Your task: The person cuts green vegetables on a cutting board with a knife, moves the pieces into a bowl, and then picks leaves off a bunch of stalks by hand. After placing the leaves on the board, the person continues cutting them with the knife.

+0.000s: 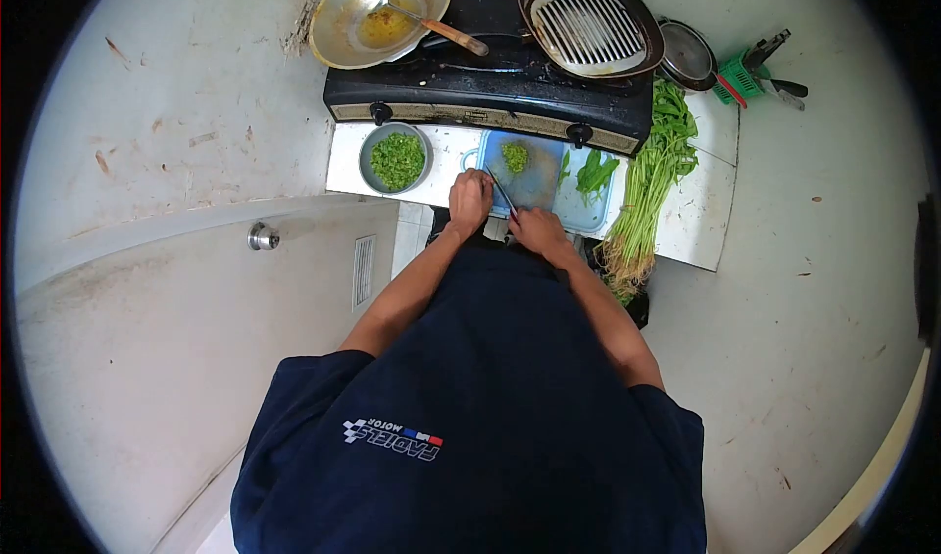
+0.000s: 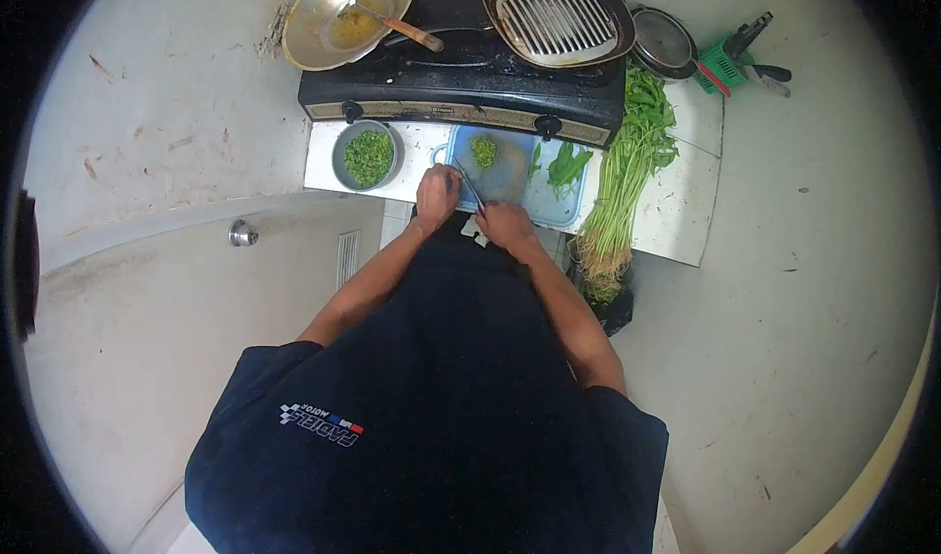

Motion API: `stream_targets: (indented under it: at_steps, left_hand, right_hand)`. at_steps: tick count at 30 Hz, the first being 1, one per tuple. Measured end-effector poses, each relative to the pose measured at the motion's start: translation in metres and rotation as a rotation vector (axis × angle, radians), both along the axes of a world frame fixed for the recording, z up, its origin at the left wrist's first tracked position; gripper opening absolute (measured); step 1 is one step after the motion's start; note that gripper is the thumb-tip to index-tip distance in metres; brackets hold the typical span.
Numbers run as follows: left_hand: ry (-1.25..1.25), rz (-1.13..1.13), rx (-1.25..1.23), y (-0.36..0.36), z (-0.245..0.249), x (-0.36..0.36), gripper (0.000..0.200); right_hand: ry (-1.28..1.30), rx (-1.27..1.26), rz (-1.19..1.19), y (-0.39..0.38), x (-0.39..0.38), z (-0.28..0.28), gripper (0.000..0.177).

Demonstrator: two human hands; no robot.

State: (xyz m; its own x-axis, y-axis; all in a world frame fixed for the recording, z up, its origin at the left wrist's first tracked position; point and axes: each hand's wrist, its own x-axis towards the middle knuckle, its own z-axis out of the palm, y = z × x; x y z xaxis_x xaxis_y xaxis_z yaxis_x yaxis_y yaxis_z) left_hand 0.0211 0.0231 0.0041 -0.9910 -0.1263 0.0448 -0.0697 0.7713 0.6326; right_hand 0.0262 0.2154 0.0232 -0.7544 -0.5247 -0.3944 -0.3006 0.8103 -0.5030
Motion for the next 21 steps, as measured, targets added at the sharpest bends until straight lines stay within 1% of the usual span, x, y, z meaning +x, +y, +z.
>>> stream_targets:
  at_steps: [3, 9, 12, 15, 18, 21]
  left_hand:
    - [0.0, -0.004, -0.005, -0.001, 0.001, -0.001, 0.004]
    - [0.053, -0.008, -0.005, -0.001, -0.003, -0.002, 0.003]
    - [0.072, -0.01, -0.026, -0.001, -0.006, -0.001, 0.004]
    - [0.065, 0.001, -0.009, -0.001, -0.008, 0.0, 0.005]
    - [0.084, -0.003, -0.003, -0.001, -0.004, 0.0, 0.005]
    - [0.071, -0.014, -0.004, -0.001, 0.0, 0.0, 0.005]
  right_hand:
    - [0.012, 0.033, 0.013, -0.002, 0.0, -0.002, 0.039]
    - [0.037, 0.014, 0.054, -0.005, -0.003, -0.009, 0.038]
    - [0.035, -0.011, 0.042, -0.007, -0.007, -0.01, 0.038]
    - [0.087, -0.057, -0.023, -0.01, -0.005, -0.01, 0.038]
    - [0.045, 0.008, 0.035, -0.005, -0.003, -0.005, 0.038]
    - [-0.004, 0.025, 0.013, 0.004, 0.004, 0.005, 0.038]
